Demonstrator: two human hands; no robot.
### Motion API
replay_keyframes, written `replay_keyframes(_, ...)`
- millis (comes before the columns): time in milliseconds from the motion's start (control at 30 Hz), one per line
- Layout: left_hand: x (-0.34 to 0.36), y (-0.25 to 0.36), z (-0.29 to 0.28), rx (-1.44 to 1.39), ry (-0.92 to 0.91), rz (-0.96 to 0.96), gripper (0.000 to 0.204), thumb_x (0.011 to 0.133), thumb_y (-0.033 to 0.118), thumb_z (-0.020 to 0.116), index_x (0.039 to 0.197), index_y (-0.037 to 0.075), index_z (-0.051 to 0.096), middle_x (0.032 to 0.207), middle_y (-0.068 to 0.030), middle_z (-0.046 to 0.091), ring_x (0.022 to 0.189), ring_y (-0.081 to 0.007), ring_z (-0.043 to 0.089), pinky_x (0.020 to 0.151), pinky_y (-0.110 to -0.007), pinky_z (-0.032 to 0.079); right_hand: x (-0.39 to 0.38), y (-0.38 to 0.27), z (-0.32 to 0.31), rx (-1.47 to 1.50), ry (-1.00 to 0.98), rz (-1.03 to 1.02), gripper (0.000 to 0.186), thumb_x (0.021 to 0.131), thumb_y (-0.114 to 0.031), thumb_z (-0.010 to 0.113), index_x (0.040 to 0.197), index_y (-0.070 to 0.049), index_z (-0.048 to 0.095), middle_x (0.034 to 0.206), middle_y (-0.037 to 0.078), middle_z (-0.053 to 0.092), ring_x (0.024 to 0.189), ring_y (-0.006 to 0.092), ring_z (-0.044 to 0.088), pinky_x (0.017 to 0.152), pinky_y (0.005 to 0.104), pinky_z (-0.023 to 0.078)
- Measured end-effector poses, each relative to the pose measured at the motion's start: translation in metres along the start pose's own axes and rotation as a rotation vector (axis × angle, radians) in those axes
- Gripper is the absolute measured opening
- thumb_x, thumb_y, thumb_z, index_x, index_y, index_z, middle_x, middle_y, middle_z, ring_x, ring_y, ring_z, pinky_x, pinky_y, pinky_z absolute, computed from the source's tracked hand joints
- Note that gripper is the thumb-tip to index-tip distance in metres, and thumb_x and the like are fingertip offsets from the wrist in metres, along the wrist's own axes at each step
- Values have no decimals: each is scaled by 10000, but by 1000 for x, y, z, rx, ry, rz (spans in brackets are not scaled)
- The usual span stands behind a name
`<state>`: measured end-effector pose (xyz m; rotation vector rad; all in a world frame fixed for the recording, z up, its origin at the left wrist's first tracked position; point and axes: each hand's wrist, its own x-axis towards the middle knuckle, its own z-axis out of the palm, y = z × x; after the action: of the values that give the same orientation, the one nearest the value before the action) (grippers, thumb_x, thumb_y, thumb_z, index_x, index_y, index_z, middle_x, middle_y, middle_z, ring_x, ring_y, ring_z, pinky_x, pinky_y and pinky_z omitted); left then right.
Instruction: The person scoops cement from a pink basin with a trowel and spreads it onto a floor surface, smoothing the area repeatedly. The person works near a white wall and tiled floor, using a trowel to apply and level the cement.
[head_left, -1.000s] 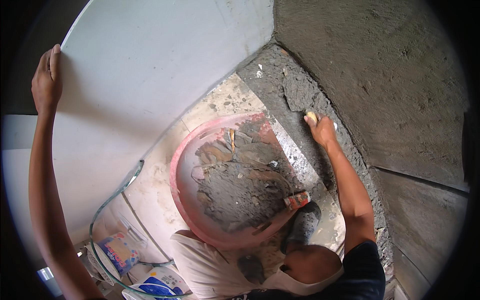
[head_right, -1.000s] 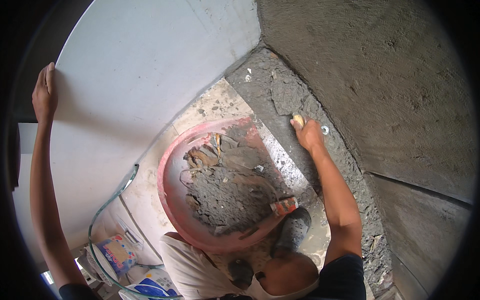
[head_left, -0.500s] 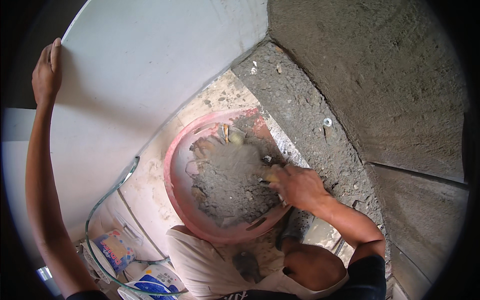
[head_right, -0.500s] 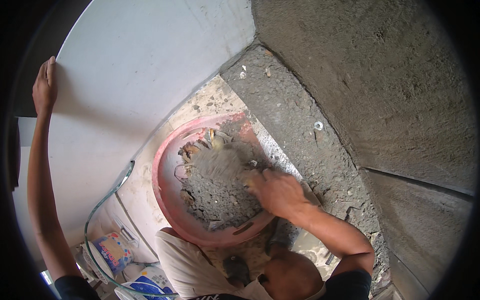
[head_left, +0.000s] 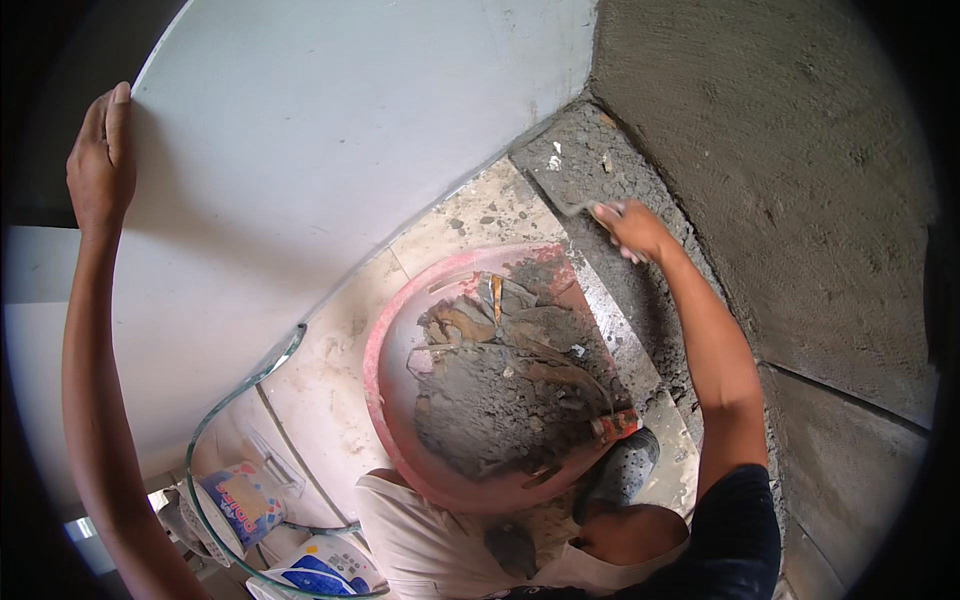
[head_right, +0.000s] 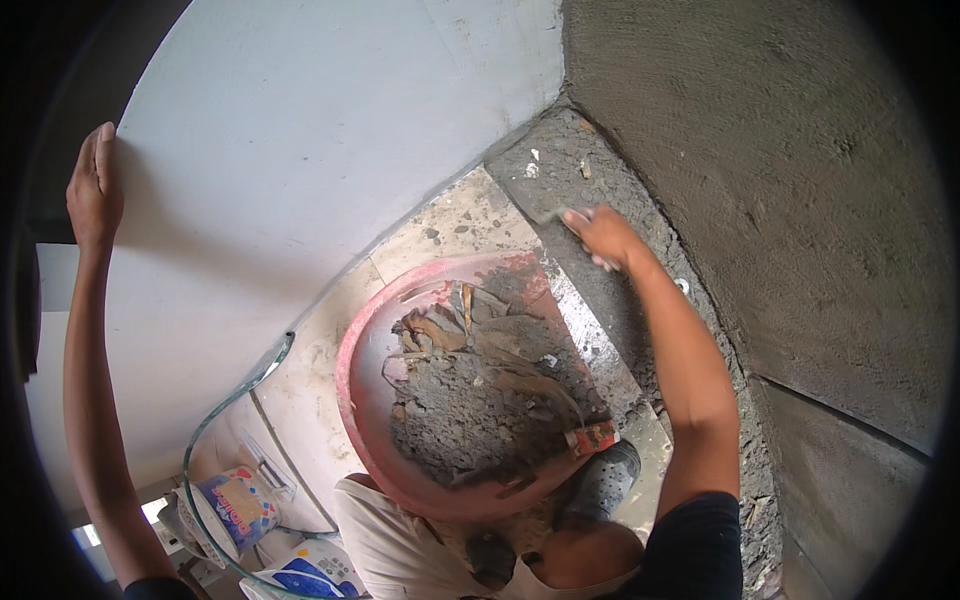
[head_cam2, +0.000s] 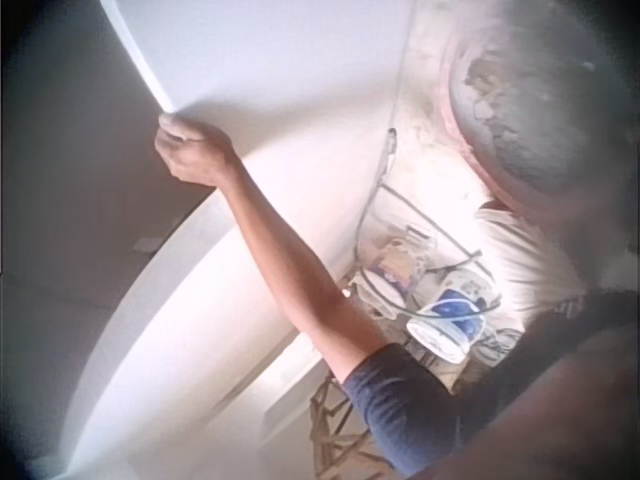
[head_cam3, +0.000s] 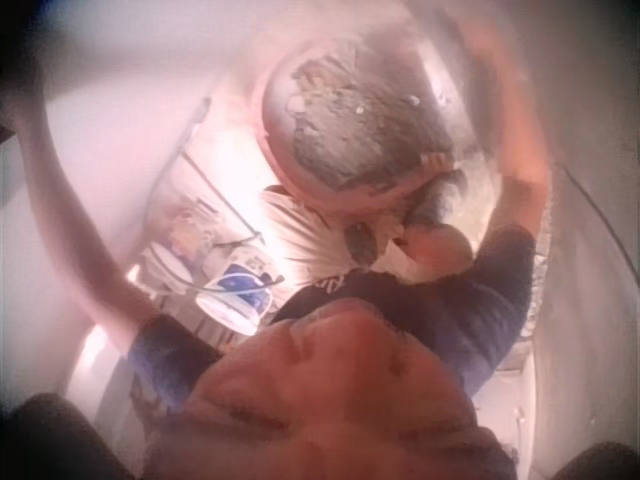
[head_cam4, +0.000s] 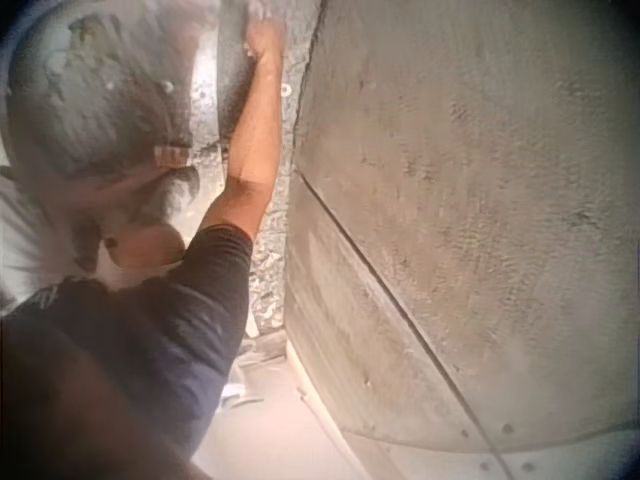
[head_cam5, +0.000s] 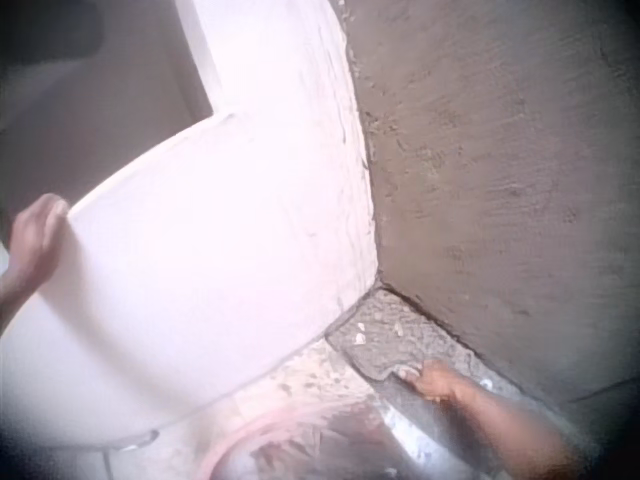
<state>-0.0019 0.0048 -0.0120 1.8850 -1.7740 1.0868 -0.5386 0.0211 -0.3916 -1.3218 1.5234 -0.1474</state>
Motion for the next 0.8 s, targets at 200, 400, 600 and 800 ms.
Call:
replay_keyframes(200,8,6,-9,-43,-28,10,638,1039,608,419,1318,94,673,1268,-167,698,1178,-347,664,1030,-426,497,46,12,8,93,228,4,539,1013,-477,594,1221,11,682,768,134,702,478,210,605,475,375,505)
replay_keyframes(400,6,-4,0,20,-23,34,632,1045,599,411,1308,89,675,1257,-167,701,1170,-344,666,1016,-422,501,-3,79,-20,398,325,254,457,1028,-488,577,995,-35,634,652,64,583,434,142,541,345,318,417)
replay_keyframes(600,14,1,-4,-46,-65,21,629,1047,592,412,1303,81,676,1259,-180,697,1171,-357,663,1014,-425,500,39,23,29,619,187,89,609,984,-454,666,1337,18,511,705,52,572,459,140,543,385,319,458)
replay_keyframes(800,7,-4,3,-89,-61,59,592,1062,545,422,1297,62,671,1248,-194,697,1172,-373,658,1015,-421,498,77,31,39,741,512,218,585,994,-457,646,1274,39,510,700,93,598,467,195,567,387,355,457)
